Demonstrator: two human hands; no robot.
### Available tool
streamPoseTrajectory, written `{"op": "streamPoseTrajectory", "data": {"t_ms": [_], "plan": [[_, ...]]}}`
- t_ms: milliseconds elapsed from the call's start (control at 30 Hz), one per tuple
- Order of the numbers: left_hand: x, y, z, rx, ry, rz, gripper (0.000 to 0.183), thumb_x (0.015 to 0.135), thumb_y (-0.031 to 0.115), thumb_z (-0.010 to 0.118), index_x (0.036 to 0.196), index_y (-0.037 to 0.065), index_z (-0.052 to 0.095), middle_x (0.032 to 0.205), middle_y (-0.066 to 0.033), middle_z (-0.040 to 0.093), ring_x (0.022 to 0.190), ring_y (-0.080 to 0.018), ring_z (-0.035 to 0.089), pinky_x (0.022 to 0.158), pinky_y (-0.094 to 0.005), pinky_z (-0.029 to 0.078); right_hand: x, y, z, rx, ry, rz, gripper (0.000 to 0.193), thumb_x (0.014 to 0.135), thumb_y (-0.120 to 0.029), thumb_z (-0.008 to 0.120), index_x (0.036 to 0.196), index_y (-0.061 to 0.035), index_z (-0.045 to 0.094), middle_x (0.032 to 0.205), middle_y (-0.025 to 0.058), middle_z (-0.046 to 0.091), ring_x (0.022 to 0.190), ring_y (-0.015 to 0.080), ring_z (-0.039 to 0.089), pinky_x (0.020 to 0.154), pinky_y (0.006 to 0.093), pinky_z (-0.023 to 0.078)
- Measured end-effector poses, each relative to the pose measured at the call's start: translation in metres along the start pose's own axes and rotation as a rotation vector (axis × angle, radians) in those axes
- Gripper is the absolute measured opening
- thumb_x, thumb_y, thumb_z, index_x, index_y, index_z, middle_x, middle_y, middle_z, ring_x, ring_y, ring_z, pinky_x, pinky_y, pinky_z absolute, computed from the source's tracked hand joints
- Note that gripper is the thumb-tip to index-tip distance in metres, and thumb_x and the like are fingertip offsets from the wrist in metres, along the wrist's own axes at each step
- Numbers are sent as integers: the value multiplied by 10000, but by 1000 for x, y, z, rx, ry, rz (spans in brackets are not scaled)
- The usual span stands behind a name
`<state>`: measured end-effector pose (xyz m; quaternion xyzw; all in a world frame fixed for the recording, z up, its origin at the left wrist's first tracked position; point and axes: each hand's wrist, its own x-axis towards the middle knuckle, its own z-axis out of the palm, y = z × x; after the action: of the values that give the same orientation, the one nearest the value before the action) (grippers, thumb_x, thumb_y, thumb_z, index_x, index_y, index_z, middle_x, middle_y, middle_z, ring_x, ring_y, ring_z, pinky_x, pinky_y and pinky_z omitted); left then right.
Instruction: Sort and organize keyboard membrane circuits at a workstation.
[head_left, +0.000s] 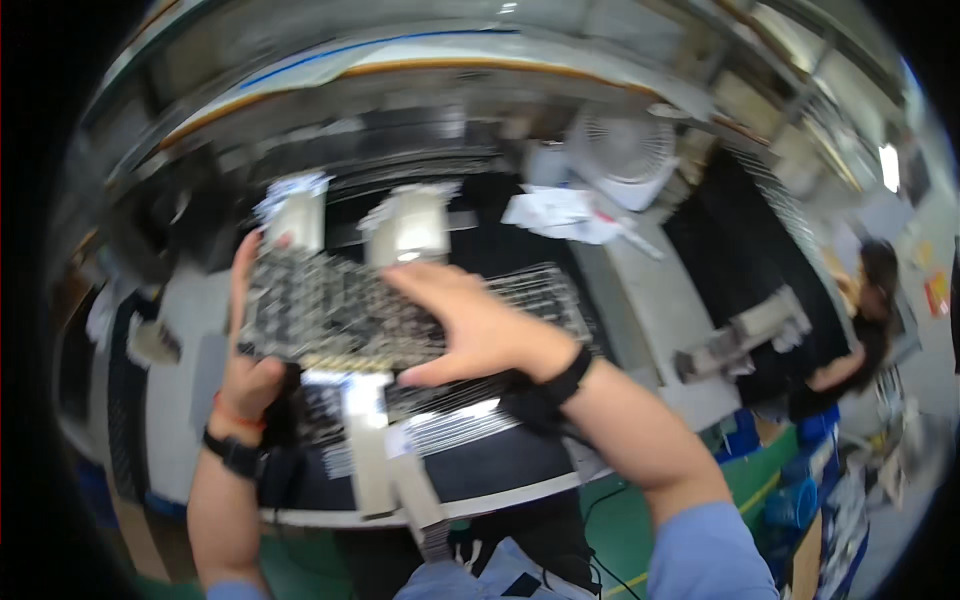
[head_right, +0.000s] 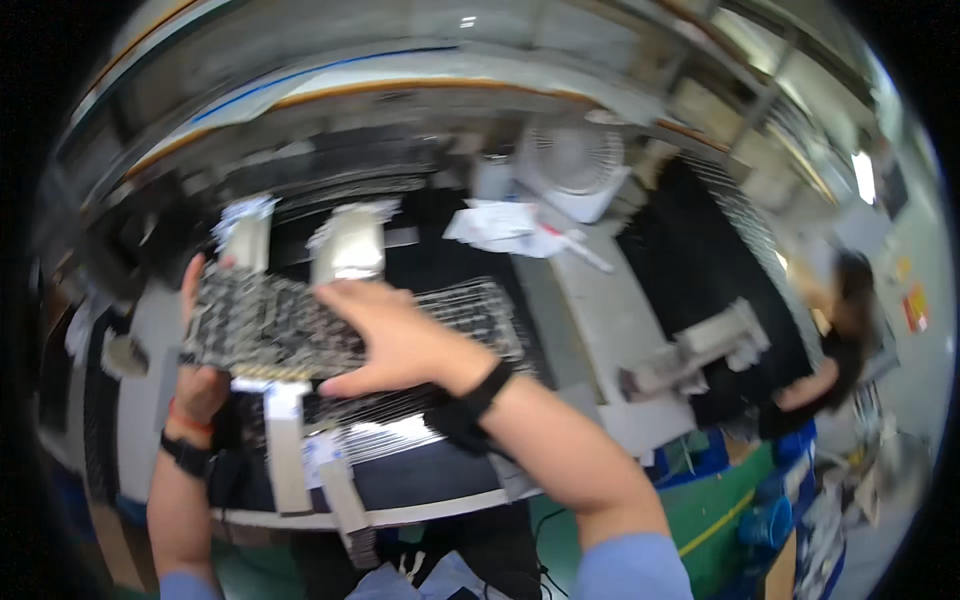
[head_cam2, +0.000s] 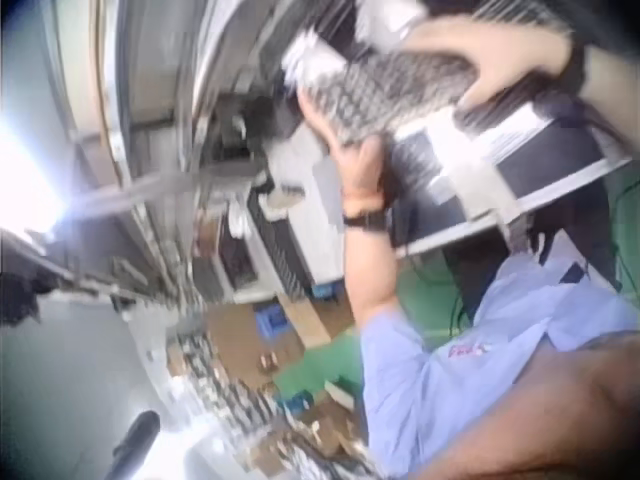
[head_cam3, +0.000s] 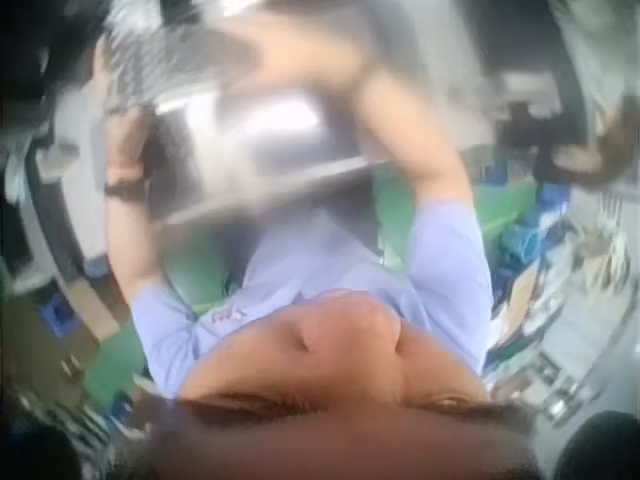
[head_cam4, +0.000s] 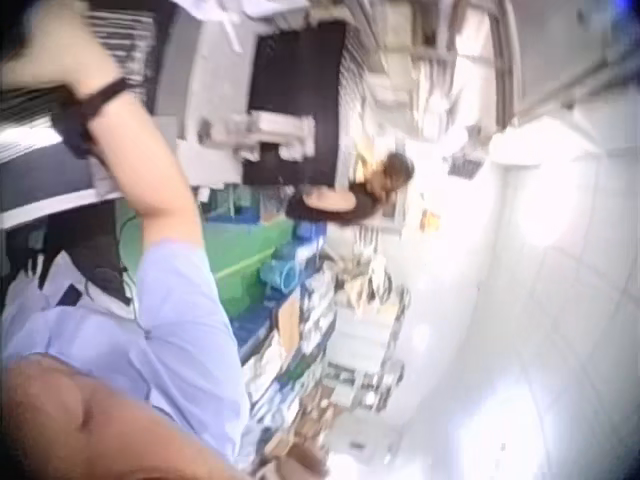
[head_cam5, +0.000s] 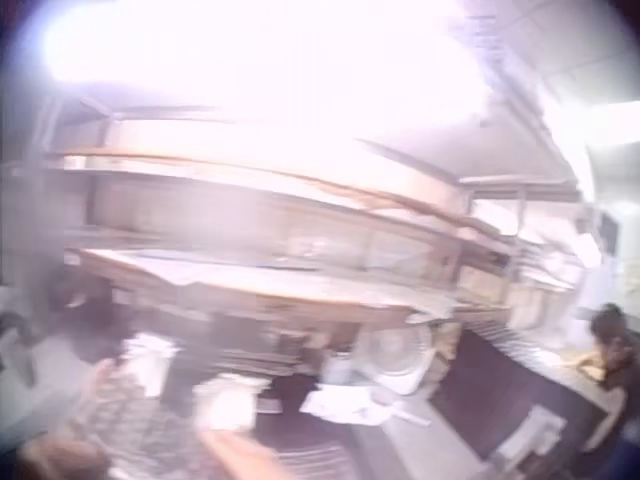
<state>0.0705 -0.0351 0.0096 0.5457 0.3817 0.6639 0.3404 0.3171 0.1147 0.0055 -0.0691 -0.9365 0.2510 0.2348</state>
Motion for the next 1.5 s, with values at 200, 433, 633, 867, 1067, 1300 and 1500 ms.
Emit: {"op": "streamPoseTrajectory", "data": {"t_ms": [200,433,633,867,1067,1300,1500], "plan": [[-4,1,13,-50,17,18,1250,604,553,921,1545,119,223,1594,-153,282,1420,-305,391,1198,-445,336,-10,-4,13,-103,39,10,1181,615,-612,838,1519,-4,382,1469,338,405,1356,491,413,1136,518,308],[-8,-2,17,-23,-23,-6,1296,583,588,931,1555,127,209,1614,-124,274,1442,-288,372,1202,-444,340,-8,-12,19,-83,13,46,1229,579,-559,847,1537,12,332,1491,342,363,1354,488,388,1127,525,283],[-5,1,15,-35,-21,-36,1462,544,615,942,1611,116,77,1622,-116,270,1431,-276,388,1194,-443,353,-4,-11,19,-51,21,54,1220,557,-521,836,1533,12,335,1490,299,383,1338,458,406,1117,510,290],[-5,5,16,4,-25,-54,1413,582,609,924,1592,57,105,1581,-126,304,1413,-266,389,1190,-414,333,-5,-8,19,-54,4,60,1210,562,-530,829,1530,11,344,1486,300,394,1334,452,415,1113,505,296],[-7,4,12,34,-26,-62,1376,590,610,915,1577,56,133,1568,-127,309,1391,-263,412,1173,-407,361,-4,-10,18,-47,-17,66,1206,566,-541,830,1528,11,355,1494,317,388,1352,464,406,1118,509,293],[-6,4,13,32,-24,-71,1370,581,617,916,1573,61,151,1560,-131,308,1374,-258,424,1167,-398,363,-5,-8,19,-64,-22,64,1215,560,-554,839,1523,15,364,1490,323,396,1359,472,402,1124,507,291],[-5,3,11,50,-21,-71,1364,574,616,918,1569,59,169,1561,-134,314,1373,-259,426,1163,-399,364,-5,-8,18,-74,-31,72,1194,570,-556,840,1507,27,384,1489,320,396,1356,468,405,1120,505,299]]}}
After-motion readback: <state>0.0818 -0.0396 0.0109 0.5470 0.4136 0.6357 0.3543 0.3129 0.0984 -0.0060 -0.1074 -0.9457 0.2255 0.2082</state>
